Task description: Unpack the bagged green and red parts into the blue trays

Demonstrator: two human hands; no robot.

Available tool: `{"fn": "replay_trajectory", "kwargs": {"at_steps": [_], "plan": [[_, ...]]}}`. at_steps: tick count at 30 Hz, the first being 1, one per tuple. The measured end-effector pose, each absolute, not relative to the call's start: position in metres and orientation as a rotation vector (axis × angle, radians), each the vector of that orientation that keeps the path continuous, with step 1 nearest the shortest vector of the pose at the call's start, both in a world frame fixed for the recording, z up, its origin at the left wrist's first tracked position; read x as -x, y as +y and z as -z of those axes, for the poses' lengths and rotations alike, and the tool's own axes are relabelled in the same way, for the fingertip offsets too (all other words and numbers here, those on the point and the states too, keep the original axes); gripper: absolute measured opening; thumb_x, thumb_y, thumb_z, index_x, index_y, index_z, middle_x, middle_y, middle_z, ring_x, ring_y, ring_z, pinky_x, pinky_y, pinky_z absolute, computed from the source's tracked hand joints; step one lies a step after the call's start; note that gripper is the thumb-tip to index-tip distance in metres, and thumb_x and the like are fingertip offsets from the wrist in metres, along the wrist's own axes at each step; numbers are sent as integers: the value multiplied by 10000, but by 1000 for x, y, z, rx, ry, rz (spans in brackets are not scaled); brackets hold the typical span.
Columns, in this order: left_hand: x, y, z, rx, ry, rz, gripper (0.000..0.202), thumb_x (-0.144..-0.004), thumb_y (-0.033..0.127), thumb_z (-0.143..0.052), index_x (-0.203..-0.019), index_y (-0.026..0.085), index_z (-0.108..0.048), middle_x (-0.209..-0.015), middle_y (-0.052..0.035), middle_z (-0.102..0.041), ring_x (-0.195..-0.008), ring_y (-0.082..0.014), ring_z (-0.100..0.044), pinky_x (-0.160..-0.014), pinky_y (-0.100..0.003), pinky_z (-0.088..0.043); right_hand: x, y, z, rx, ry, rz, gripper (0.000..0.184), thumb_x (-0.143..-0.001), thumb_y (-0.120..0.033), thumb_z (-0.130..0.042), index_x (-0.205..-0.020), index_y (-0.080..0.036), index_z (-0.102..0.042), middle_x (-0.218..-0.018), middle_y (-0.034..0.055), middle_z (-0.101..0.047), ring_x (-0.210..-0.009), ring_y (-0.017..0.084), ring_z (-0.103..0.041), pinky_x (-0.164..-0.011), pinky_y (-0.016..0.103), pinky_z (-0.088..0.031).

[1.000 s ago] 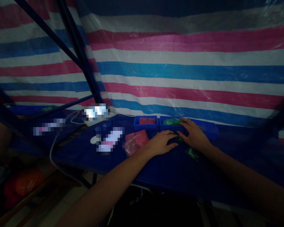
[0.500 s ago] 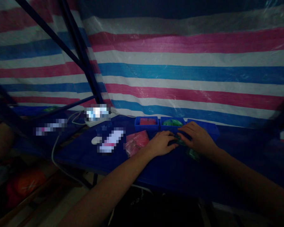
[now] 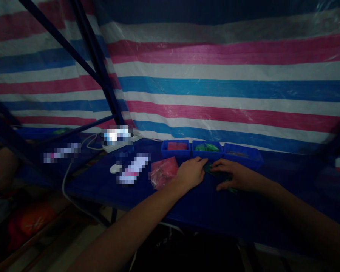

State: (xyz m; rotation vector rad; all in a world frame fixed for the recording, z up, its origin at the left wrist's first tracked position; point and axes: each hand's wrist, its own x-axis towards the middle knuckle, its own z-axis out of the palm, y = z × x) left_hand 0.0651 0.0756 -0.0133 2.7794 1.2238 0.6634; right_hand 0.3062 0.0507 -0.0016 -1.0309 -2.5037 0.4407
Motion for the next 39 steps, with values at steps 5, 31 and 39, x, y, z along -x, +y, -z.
{"fn": "replay_trajectory", "kwargs": {"at_steps": [5,31,39], "plan": [[-68,78,12,-2753,859,-709,521,-851,127,-547,-1365,209,-566,-1253,-102,-637,-1158,-254,-624,-1016,-381,-518,-292,52,12,985,-2443,-405,429,-904,-477,-668,-1310,-338,-652,-1293,75,-635,-1202,272,-611,-1068,442,-476],[-68,83,-3,-2193,888,-1036,356,-886,455,-690,-1096,175,-754,-984,-63,-774,-808,-172,-713,-732,-267,-541,-290,56,18,1213,-2060,-214,246,-922,-359,-619,-1132,-253,-691,-1012,45,-759,-819,230,-719,-740,367,-557],[-69,86,0,-2261,903,-1083,289,-850,283,-732,-1119,177,-726,-940,-39,-759,-813,-164,-692,-724,-268,-517,-289,57,21,1193,-1753,-603,361,-832,-475,-728,-1087,-222,-692,-980,62,-772,-824,245,-745,-736,368,-595]]}}
